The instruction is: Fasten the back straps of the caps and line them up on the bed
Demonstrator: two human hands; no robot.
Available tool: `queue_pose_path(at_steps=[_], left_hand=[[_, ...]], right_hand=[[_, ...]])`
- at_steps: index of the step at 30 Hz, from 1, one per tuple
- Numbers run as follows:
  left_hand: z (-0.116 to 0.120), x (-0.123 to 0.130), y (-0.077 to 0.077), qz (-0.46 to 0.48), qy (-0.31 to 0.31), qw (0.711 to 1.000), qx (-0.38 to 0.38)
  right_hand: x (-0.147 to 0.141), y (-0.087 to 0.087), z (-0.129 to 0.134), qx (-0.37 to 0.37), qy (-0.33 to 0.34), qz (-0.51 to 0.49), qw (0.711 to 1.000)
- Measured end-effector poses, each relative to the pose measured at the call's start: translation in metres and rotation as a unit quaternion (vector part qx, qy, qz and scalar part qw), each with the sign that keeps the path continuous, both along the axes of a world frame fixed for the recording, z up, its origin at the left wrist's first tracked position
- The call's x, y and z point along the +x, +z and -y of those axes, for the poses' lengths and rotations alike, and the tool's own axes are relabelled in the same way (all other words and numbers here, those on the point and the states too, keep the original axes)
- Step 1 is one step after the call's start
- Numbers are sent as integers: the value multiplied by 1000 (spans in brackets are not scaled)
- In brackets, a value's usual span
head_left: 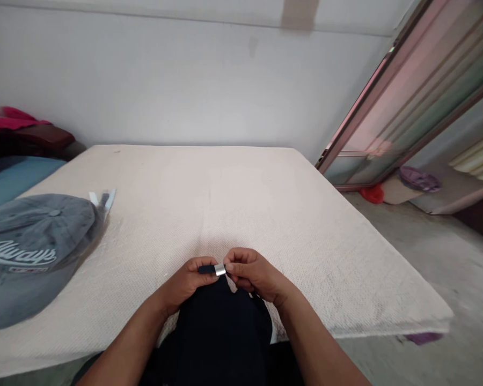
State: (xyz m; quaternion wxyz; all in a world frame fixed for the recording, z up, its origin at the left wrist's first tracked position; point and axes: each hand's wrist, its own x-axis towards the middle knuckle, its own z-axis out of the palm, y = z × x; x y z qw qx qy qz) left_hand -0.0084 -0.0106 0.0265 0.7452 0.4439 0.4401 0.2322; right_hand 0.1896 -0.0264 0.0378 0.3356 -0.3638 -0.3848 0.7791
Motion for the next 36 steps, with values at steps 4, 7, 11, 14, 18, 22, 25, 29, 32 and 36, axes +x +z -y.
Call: queue_pose_path(at_steps=[4, 7, 11, 14, 18, 22, 25, 29, 32, 36], left_hand=[[1, 2, 0, 4, 7, 1000, -19], [2, 2, 1, 5, 25, 998, -50], [4, 4, 6, 39, -23, 998, -32], [5, 3, 9, 40, -35, 998, -22], [7, 0, 11, 58, -49, 996, -37], [8, 2, 10, 55, -35, 998, -16], [7, 5, 9, 32, -5, 999, -11], [5, 4, 13, 38, 7, 999, -1], [5, 2, 15, 48, 12, 999, 1], [7, 3, 14, 72, 32, 997, -27]], right_hand=[[-1, -1, -1, 13, 7, -27, 1000], [-1, -3, -2, 16, 21, -49, 998], [-1, -4, -3, 29, 14, -11, 999], [1, -3, -4, 52, 21, 27, 998], [2, -2, -4, 64, 31, 63, 995], [0, -2, -4, 71, 23, 85, 994], [1, -2, -4, 74, 17, 78, 994], [9, -2, -3, 56, 22, 76, 995], [14, -2, -1, 27, 32, 61, 997], [12, 1, -1, 4, -6, -2, 1000]])
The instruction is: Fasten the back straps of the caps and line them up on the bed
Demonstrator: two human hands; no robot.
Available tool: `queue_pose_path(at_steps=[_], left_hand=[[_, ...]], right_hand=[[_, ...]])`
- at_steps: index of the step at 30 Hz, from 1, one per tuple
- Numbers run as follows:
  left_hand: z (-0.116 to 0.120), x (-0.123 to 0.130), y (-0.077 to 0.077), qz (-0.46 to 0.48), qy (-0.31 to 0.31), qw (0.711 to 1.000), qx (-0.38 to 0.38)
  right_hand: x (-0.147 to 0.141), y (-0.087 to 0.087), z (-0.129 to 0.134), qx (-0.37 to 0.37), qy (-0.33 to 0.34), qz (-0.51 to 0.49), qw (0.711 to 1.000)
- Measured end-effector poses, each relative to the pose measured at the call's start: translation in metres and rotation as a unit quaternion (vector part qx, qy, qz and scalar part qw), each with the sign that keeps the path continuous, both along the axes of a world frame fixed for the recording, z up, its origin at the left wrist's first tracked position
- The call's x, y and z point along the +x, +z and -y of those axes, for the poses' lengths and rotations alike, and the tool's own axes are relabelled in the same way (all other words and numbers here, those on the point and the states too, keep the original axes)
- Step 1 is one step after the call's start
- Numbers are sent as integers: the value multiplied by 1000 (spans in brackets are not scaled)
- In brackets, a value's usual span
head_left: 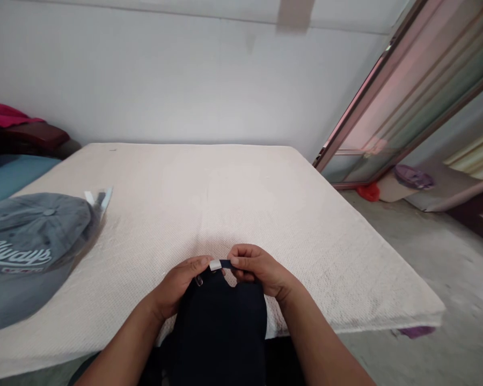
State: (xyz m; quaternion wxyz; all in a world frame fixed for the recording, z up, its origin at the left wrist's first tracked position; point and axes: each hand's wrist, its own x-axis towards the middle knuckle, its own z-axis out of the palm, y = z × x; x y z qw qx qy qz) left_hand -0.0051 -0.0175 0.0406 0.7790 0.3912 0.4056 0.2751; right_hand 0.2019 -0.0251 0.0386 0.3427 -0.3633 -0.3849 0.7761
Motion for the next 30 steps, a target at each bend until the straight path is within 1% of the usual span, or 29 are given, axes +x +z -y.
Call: queue_pose_path(at_steps=[4, 6, 9, 12, 14, 16, 21, 23, 28, 30], left_hand=[[1, 0, -3, 48, 14, 998, -48], [2, -1, -5, 36, 17, 998, -51], [1, -2, -5, -7, 28, 999, -29], [0, -1, -3, -31, 0, 999, -4], [-1, 2, 0, -31, -32, 999, 15], [-1, 4, 2, -26, -51, 998, 27], [0, 7, 3, -31, -53, 998, 13], [0, 4, 2, -18, -49, 999, 10], [-2, -8, -3, 50, -21, 998, -16], [-2, -10, -4, 65, -21, 998, -11]], right_hand=[[-5, 3, -2, -11, -23, -27, 999], [-6, 4, -2, -11, -22, -29, 999], [-6, 4, -1, -8, -22, -31, 999], [-7, 4, -1, -2, -22, -33, 999], [-8, 3, -1, 4, -27, -35, 999], [-10, 2, -1, 8, -36, -34, 999], [-14, 0, -3, 2, -48, -24, 999], [-15, 0, -4, 0, -57, -12, 998], [-15, -1, -5, 1, -62, 10, 998], [-15, -1, -5, 0, -62, 7, 998]])
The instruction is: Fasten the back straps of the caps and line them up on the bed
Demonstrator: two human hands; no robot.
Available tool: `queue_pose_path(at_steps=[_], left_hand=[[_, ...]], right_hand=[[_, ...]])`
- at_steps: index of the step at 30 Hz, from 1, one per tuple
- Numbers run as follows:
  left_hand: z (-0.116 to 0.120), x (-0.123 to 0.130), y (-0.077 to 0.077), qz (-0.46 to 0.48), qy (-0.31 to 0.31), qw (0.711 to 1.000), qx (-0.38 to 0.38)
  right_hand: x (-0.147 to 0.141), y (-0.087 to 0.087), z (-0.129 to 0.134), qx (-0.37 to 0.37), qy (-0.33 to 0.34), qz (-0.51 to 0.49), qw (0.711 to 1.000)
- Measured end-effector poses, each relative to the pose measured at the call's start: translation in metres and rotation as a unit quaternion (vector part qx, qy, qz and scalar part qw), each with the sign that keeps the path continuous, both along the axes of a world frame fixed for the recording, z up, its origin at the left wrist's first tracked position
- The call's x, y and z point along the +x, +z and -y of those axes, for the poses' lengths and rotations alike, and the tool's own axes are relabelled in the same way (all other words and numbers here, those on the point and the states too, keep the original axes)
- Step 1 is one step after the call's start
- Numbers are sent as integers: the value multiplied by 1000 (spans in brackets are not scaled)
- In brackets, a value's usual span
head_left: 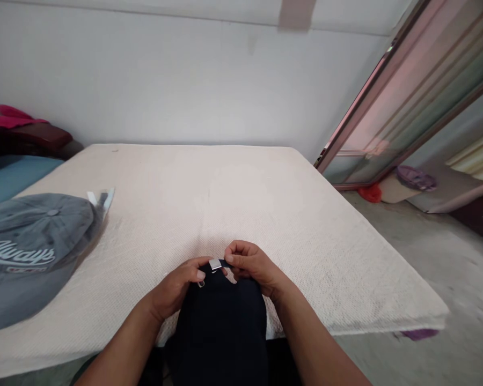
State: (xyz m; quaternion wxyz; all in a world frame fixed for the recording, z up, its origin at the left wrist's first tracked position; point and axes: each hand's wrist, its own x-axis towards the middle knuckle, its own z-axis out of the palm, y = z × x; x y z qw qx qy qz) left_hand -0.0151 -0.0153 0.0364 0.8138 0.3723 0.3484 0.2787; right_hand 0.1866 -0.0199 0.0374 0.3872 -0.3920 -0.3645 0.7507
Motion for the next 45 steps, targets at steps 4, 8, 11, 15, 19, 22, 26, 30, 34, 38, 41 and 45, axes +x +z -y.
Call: queue_pose_path(at_steps=[4, 8, 11, 15, 19, 22, 26, 30, 34, 38, 41, 45], left_hand=[[1, 3, 4, -11, -24, 999, 39], [1, 7, 5, -70, -25, 995, 61], [1, 7, 2, -88, -24, 993, 68], [0, 6, 0, -95, -19, 993, 71], [1, 7, 1, -114, -9, 991, 75], [1, 9, 3, -123, -3, 989, 79], [2, 10, 5, -133, 3, 987, 93], [3, 10, 3, -132, -1, 987, 87], [2, 9, -1, -123, -11, 989, 78], [2, 10, -2, -107, -26, 992, 57], [2, 10, -3, -103, -14, 994, 44], [3, 13, -4, -104, 4, 994, 32]], right_hand=[[-1, -1, 0, 2, 4, -7, 1000], [-2, 0, 0, 6, 9, 3, 1000], [-2, 1, 0, 5, 11, 7, 1000], [-2, 2, 0, 2, 13, 8, 1000], [-2, 3, 1, 6, 11, 9, 1000], [-2, 3, 1, 9, 11, 6, 1000], [-1, 2, 2, 13, 21, -1, 1000], [1, 3, 2, 17, 43, 11, 999], [1, 4, 3, 12, 48, 25, 998], [0, 3, 3, 12, 45, 27, 999], [0, 2, 2, 11, 43, 26, 999], [0, 3, 2, 8, 39, 25, 999]])
